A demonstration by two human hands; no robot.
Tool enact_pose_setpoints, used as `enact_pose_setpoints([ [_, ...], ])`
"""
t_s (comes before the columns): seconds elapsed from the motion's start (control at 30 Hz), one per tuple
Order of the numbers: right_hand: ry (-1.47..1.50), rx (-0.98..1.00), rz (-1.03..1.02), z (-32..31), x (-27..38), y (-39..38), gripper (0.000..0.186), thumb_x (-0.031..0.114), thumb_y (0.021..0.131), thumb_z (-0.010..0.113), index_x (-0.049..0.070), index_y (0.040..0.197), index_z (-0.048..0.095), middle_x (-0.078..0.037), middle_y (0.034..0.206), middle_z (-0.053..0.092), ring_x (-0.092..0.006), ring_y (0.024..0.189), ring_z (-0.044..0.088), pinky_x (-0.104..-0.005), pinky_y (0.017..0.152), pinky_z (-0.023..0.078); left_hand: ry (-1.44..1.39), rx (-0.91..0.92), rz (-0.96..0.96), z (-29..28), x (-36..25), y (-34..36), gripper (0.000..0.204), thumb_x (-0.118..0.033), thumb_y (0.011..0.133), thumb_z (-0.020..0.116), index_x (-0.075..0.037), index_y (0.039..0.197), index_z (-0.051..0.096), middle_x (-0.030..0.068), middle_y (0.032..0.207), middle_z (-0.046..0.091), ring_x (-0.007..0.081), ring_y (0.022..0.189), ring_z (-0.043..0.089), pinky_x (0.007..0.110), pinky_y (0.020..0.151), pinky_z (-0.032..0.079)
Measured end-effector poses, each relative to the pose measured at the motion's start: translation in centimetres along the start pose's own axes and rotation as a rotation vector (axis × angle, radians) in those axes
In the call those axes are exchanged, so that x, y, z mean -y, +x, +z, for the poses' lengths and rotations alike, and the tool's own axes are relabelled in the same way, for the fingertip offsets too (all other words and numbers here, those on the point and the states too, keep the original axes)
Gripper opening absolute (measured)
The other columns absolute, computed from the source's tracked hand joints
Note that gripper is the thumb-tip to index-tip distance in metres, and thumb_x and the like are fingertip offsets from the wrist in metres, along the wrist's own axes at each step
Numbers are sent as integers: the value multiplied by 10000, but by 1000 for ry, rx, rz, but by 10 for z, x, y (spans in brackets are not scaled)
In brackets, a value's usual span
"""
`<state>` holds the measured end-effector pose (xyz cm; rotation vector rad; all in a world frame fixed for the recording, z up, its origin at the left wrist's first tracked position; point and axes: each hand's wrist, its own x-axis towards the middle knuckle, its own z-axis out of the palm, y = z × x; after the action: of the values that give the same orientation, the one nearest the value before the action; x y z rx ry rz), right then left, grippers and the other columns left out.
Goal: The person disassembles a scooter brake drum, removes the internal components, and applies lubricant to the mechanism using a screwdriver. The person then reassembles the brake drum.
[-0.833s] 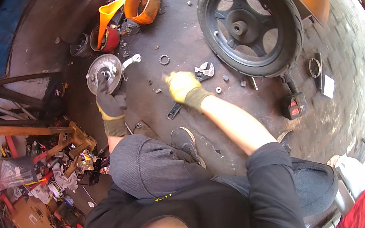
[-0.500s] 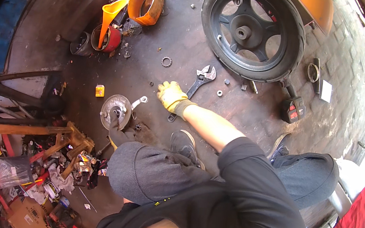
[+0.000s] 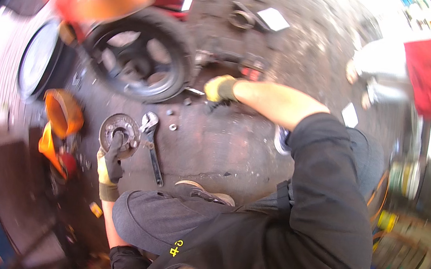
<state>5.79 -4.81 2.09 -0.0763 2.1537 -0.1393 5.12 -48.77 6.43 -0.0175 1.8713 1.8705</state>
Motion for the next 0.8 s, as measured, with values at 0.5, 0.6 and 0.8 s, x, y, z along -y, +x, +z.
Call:
enact_pose_setpoints([
  [0.5, 638, -868, 968, 217, -182, -373, 703, 662, 1051, 521, 62, 1370, 700, -195, 1198, 789, -373, 1163, 741, -469, 992, 560, 83, 744, 150, 217, -94, 86, 475, -97, 1040, 671, -13, 1505, 626, 111, 1402, 714, 190, 1239, 689, 340, 1069, 555],
  [0.6, 675, -557, 1129, 404, -108, -410, 547, 480, 1057, 552, 8, 1267, 732, -264, 1258, 744, -411, 1221, 701, -488, 1069, 540, 346, 698, 723, 240, -102, 84, 659, 111, 934, 630, 0, 1579, 550, 167, 1544, 626, 263, 1398, 613, 379, 1166, 512],
  [0.8, 1055, 74, 1256, 645, 170, -411, 547, 585, 1020, 568, 135, 1299, 707, -193, 1270, 760, -363, 1112, 755, -464, 938, 589, 451, 628, 1021, 290, -127, 78, 618, 70, 981, 563, 40, 1594, 495, 205, 1616, 543, 319, 1458, 574, 421, 1229, 463],
])
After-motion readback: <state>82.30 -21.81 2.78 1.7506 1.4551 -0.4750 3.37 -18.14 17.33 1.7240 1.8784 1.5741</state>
